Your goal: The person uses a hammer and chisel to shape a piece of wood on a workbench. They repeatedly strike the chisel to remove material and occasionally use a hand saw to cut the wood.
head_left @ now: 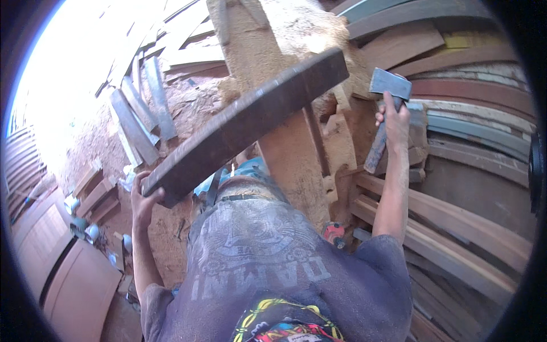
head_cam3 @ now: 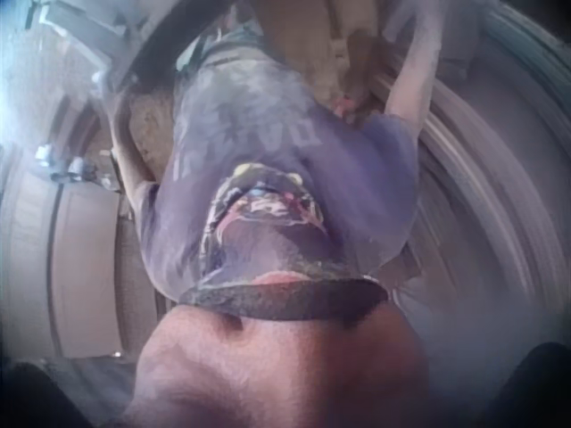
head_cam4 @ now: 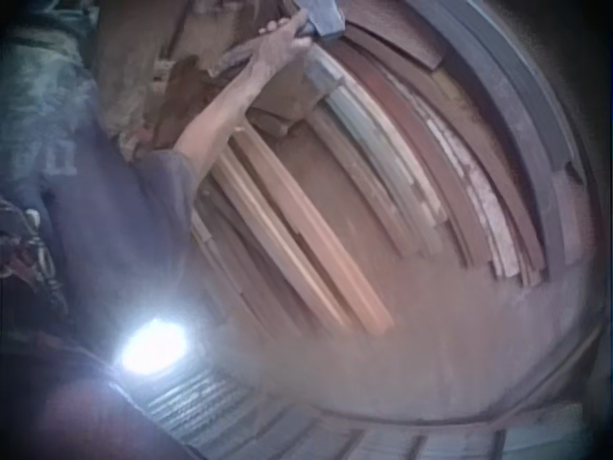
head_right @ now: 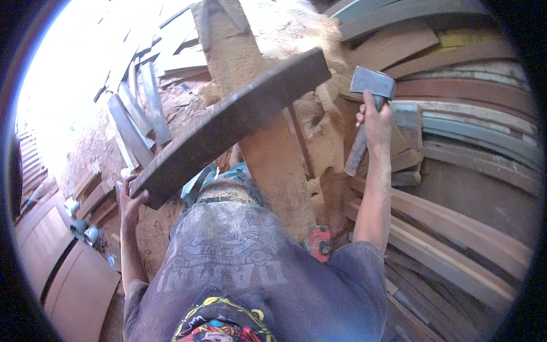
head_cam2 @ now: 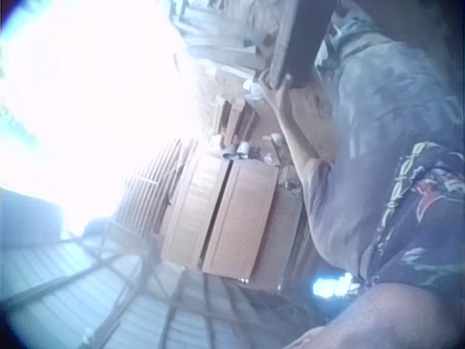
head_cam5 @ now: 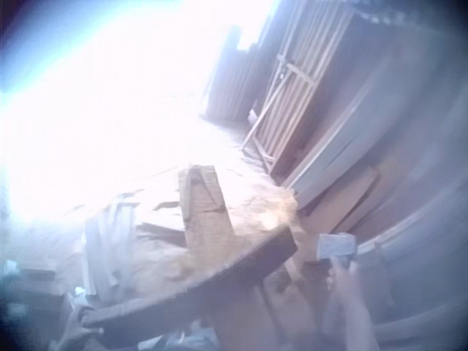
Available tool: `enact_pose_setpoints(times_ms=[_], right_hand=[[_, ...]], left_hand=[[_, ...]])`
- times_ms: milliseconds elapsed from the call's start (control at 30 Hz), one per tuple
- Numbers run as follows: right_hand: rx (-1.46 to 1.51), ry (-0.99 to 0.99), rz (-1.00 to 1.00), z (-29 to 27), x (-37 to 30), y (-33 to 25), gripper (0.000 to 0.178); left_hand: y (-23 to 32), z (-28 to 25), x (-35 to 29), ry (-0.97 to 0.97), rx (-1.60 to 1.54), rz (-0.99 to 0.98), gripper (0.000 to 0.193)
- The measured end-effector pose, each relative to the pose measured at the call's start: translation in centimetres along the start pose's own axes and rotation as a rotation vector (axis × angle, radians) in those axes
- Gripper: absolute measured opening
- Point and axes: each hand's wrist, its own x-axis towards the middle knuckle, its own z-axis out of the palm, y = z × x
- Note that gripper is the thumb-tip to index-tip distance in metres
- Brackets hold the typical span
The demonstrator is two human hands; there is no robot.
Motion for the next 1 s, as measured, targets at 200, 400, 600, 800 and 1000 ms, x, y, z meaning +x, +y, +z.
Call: enact_pose_setpoints(times_ms=[200,400,600,800,1000], right_hand=[[0.145,-0.092,0.051,3.1,-1.0,-1.2,0.031],[-0.034,-0.321,0.117,10.4,0.4,2.1,0.035],[-0.47,-0.741,-0.277,23.1,-14.6,1.0,0.056],[-0.58,-0.939,-0.405,27.2,-18.1,0.4,0.054],[-0.36,-0.375,-0.007,20.7,-12.0,0.0,0.036]], left_hand=[[-5.2,2.8,2.7,0.152,-0.376,-0.134,0.062],[-2.8,5.0,3.1,0.205,-0.37,-0.095,0.067],[-2.9,5.5,2.6,0.254,-0.351,-0.082,0.065],[-5.0,5.0,2.7,0.18,-0.771,-0.105,0.058],[-5.9,4.6,2.0,0.063,-0.907,-0.114,0.073]])
